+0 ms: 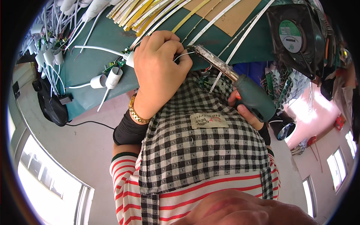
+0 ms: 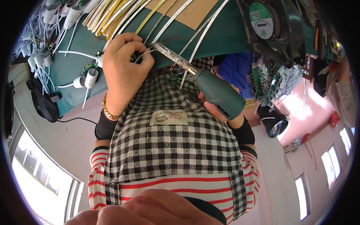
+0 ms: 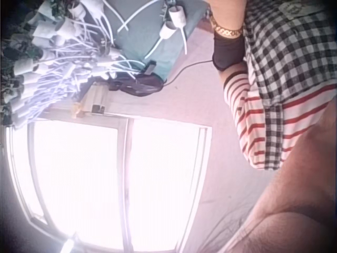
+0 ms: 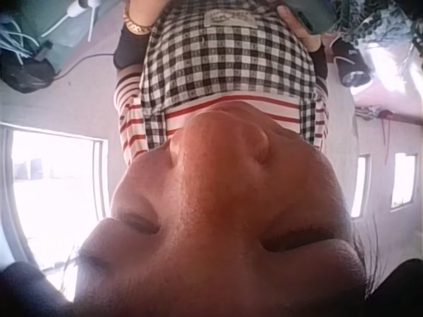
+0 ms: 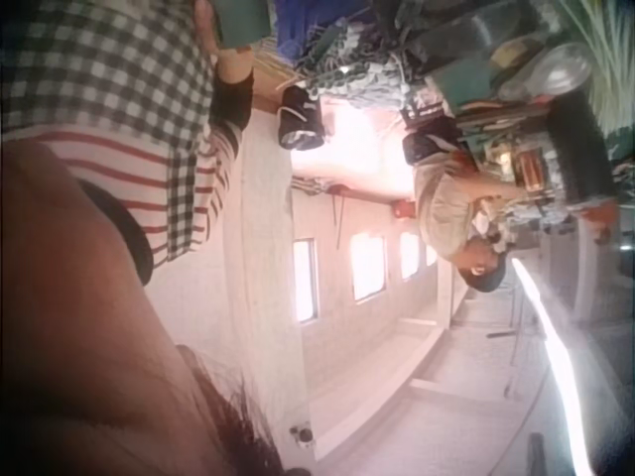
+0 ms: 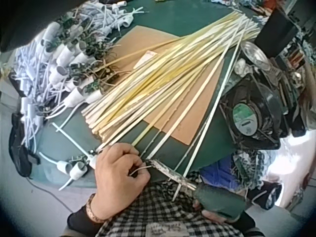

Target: The person assembles small lighting components by threading wires through lighting tubes and securing them with hot glue applied by a hot glue gun.

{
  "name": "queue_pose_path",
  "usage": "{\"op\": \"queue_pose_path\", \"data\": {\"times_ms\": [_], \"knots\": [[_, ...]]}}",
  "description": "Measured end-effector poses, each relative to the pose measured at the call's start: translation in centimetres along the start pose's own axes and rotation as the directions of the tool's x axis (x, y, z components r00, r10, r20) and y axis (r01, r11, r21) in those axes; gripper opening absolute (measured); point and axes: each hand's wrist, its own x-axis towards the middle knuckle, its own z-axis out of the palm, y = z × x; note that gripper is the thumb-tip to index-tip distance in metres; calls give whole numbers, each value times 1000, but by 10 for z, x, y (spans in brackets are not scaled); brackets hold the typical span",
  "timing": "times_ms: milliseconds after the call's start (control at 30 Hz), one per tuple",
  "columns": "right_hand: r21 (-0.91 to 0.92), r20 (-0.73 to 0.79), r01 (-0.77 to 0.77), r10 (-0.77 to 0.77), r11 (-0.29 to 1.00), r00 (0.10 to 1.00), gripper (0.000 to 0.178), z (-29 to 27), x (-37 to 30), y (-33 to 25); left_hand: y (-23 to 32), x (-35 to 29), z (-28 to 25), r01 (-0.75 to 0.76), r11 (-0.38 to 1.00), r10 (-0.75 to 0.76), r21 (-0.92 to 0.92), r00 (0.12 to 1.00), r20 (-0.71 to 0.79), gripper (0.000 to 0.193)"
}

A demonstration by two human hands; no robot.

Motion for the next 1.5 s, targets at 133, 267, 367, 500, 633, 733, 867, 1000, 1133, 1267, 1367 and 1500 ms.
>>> {"op": "queue_pose_path", "data": {"times_ms": [133,267,367,500,633,733,867,1000,1133,1267,1367,1500], "knots": [[33,-190,-4,10,999,982,17,9,11,-7,0,0,-1,4,1000,-4,-3,1000,6,11],[97,-111,-105,116,990,987,26,12,6,-20,1,2,-3,26,1000,-26,-2,999,20,10],[282,-315,-82,173,956,933,35,20,-1,-19,2,2,-3,25,1000,-24,-16,999,24,10],[196,-349,-9,78,981,934,42,20,-5,-11,2,2,-5,45,999,-44,-9,998,46,9],[207,-427,71,25,976,904,45,23,-7,-7,2,3,-4,48,999,-46,-21,997,63,8],[225,-419,38,62,974,906,45,26,-10,-8,3,3,-5,55,998,-55,-9,996,65,8],[255,-406,51,59,966,912,46,25,-15,-5,2,5,-5,89,996,-85,-28,991,100,8],[256,-311,-14,96,967,945,48,21,-13,-10,-2,3,-3,61,997,-57,-44,995,84,7],[260,-241,53,12,964,970,48,15,-5,-11,-1,4,-7,50,998,-47,-29,993,109,5],[255,-284,3,72,967,956,47,18,-7,-15,-1,4,-8,73,997,-68,-33,988,139,9],[247,-301,-15,91,969,949,45,16,-9,-13,0,10,-16,-18,994,34,-107,988,151,10],[229,-202,111,-65,967,977,45,8,-10,-6,-4,8,-19,-5,976,51,-216,977,208,10]]}}
